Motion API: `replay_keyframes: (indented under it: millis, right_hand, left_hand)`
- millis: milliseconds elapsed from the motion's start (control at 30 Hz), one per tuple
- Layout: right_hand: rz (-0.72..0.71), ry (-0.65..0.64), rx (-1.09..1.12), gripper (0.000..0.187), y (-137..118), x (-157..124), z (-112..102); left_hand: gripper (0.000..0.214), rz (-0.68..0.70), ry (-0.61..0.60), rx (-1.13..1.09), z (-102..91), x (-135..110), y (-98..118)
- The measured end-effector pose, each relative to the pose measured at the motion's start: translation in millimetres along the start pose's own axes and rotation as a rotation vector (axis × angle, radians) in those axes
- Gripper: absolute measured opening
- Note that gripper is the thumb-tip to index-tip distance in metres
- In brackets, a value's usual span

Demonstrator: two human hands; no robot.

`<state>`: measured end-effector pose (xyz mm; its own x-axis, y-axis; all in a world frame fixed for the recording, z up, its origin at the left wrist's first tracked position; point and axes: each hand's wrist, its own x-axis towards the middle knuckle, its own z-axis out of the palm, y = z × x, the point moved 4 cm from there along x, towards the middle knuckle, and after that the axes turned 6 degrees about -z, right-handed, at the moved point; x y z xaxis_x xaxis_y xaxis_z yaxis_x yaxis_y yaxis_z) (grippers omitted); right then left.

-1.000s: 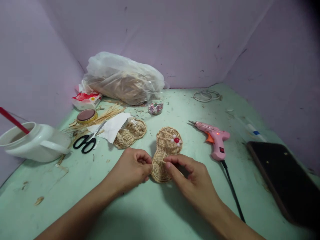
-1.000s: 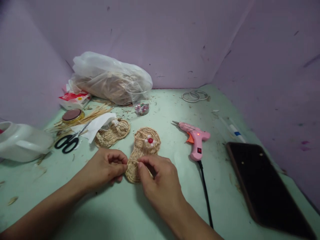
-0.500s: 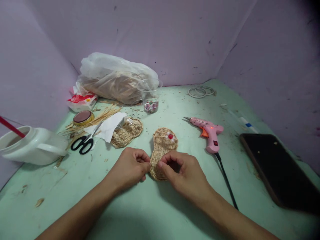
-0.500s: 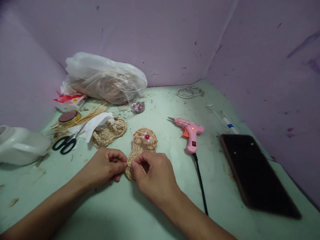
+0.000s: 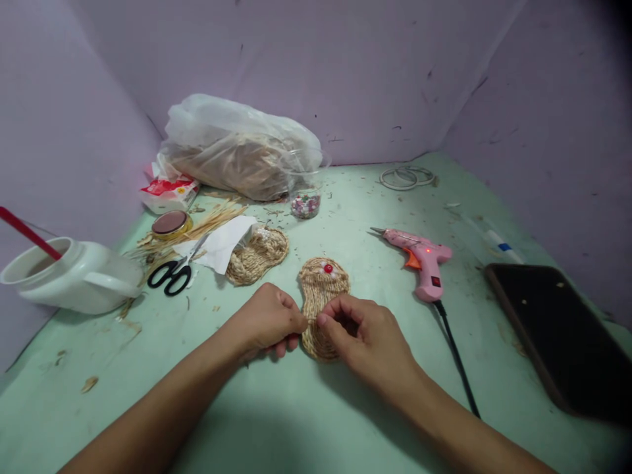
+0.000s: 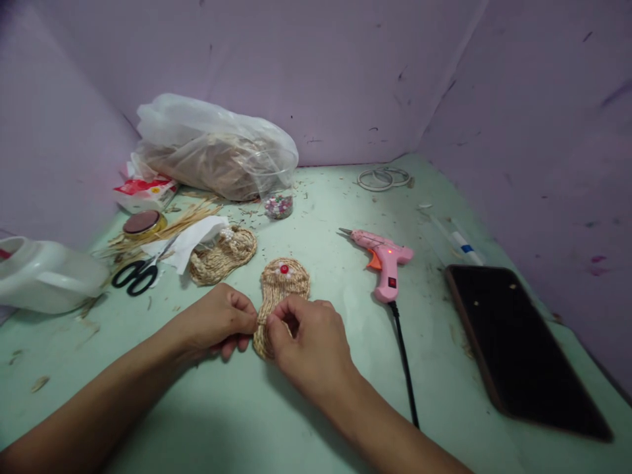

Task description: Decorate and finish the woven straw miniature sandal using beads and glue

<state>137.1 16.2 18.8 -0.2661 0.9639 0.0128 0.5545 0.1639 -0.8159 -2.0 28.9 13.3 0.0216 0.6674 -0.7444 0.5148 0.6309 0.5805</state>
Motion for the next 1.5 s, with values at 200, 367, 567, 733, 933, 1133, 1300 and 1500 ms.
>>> replay_keyframes:
  millis: [200,367,567,733,933,1133,1300,1500]
  right_hand:
    - [-0.002,-0.021,-0.066,0.015,-3.1,0.1,-1.2]
    - [-0.027,-0.022,-0.123,0.013,-5.6,0.2,-1.1]
    - [-0.062,-0.024,-0.142,0.013,-6.1,0.3,-0.2]
    - [-0.115,0.037,-0.068,0.014,-7.3,-2.6,-2.5]
    - [-0.294,0.283,0.076,0.010,-17.2,-13.0,-36.5]
    - [-0.604,0.517,-0.181,0.023,-36.8,-9.6,-80.9]
    - [-0.595,0.068,-0.284,0.019,-50.7,20.6,-71.6]
    - [-0.294,-0.054,-0.247,0.016,-36.4,44.7,-56.7]
  left_hand:
    - [0.007,0.005,-0.013,-0.083,1.6,1.7,-5.1]
    - [0.008,0.016,0.048,-0.081,1.1,-0.3,-6.6]
    - [0.009,-0.004,0.054,-0.031,-0.9,0.2,-4.8]
    - [0.009,0.004,-0.001,-0.019,-0.6,3.2,-4.3]
    - [0.007,0.228,0.115,0.098,-21.7,-13.8,8.9]
    - [0.014,0.606,0.326,0.478,-31.7,-45.0,39.6]
    - [0.016,0.770,0.320,0.522,-26.0,-49.1,64.3]
    - [0.018,0.778,0.218,0.121,-33.0,-27.1,70.0]
